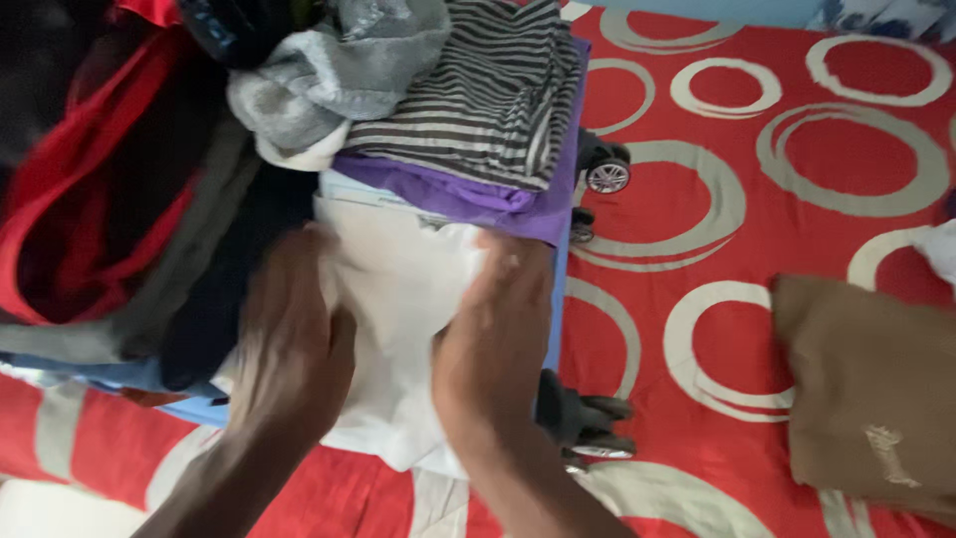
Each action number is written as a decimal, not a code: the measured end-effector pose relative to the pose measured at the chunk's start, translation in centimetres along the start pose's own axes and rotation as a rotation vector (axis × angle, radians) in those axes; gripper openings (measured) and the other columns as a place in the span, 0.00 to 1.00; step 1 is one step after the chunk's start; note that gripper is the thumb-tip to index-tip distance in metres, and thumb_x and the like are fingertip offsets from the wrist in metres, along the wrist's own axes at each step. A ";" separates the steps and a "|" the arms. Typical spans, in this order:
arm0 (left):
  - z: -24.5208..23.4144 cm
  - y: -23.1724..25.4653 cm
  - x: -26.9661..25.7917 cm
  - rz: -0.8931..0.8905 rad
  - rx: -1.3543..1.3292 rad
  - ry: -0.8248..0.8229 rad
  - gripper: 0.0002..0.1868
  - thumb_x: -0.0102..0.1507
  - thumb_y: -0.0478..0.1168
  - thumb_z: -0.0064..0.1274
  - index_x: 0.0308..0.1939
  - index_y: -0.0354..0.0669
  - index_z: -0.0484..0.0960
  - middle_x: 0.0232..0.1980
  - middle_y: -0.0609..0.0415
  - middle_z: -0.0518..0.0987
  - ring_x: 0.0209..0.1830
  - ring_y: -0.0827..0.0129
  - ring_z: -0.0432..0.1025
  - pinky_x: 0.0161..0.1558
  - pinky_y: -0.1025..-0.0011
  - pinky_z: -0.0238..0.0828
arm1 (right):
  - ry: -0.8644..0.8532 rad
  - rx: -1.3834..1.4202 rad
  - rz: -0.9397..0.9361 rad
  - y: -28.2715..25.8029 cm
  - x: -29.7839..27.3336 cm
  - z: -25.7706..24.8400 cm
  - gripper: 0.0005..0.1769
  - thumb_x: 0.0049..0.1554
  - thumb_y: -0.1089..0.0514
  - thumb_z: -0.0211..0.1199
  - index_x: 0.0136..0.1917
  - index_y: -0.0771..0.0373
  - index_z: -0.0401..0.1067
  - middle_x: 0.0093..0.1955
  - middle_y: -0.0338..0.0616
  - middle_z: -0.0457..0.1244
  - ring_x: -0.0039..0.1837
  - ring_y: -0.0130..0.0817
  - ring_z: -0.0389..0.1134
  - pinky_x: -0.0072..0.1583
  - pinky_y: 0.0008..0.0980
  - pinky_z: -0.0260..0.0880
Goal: The person folds several shirts and pants on a bed and places them into a blue suitcase.
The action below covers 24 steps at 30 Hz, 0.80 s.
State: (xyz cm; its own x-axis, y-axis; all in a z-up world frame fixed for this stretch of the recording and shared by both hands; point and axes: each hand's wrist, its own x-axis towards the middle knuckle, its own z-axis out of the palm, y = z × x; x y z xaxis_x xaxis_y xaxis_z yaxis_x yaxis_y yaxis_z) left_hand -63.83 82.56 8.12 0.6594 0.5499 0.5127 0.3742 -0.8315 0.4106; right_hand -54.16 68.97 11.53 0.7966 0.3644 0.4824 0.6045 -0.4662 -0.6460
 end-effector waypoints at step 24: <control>3.3 -2.0 1.1 0.164 0.197 -0.239 0.35 0.60 0.42 0.45 0.72 0.34 0.67 0.71 0.38 0.69 0.72 0.45 0.61 0.71 0.52 0.54 | -0.947 -0.278 -0.281 3.9 1.6 1.0 0.82 0.30 0.19 0.73 0.84 0.57 0.39 0.86 0.53 0.28 0.86 0.50 0.23 0.78 0.58 0.27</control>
